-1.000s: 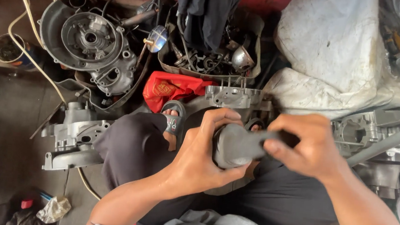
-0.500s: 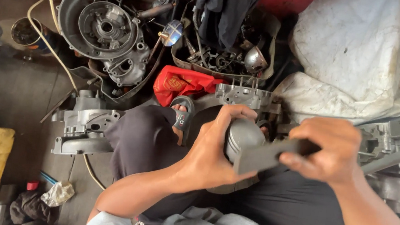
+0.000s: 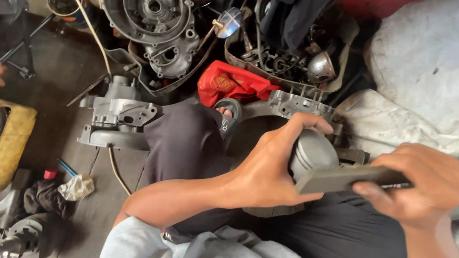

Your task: Cleaning and sanding a motorcycle piston using an abrasive block and a flat bar to remove carbon deposits and smooth the surface.

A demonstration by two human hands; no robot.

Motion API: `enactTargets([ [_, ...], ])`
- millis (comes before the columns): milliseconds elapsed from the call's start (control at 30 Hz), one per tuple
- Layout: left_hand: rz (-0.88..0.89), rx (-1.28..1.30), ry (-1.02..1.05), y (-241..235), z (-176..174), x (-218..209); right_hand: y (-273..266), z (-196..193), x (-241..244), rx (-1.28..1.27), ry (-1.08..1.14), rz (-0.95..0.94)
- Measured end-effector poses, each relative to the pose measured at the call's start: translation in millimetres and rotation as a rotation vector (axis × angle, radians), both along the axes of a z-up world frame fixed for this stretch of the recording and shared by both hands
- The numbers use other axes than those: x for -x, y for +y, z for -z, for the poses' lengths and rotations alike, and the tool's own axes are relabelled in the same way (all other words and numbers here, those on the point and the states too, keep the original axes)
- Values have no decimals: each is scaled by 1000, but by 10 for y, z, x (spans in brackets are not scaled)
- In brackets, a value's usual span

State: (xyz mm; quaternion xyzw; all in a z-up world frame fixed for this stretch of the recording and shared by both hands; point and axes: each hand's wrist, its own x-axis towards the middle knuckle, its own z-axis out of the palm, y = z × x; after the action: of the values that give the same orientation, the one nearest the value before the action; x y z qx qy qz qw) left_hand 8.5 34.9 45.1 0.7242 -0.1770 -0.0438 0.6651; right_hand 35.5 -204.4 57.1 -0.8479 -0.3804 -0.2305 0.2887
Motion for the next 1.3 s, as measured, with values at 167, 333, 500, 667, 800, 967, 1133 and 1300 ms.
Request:
enactTargets([
  [167,33,48,-1,9,-6,-4,42,-10,39,36,6,-49],
  [333,-10,2,11,3,10,-15,-192,81,-17,30,67,-5],
  [500,43,10,35,-50,21,3,-441,248,35,59,221,42],
  [667,37,-7,32,-60,19,23,-771,320,-279,771,710,21],
  [800,42,9,59,-54,31,45,-455,150,-83,429,630,90],
  [967,91,1,56,23,-24,93,-581,149,-76,615,561,118],
  [1133,3,-28,31,57,7,188,-544,305,-14,172,424,-66],
  [1300,-80,-40,45,32,2,264,-815,559,-79,82,539,-62],
])
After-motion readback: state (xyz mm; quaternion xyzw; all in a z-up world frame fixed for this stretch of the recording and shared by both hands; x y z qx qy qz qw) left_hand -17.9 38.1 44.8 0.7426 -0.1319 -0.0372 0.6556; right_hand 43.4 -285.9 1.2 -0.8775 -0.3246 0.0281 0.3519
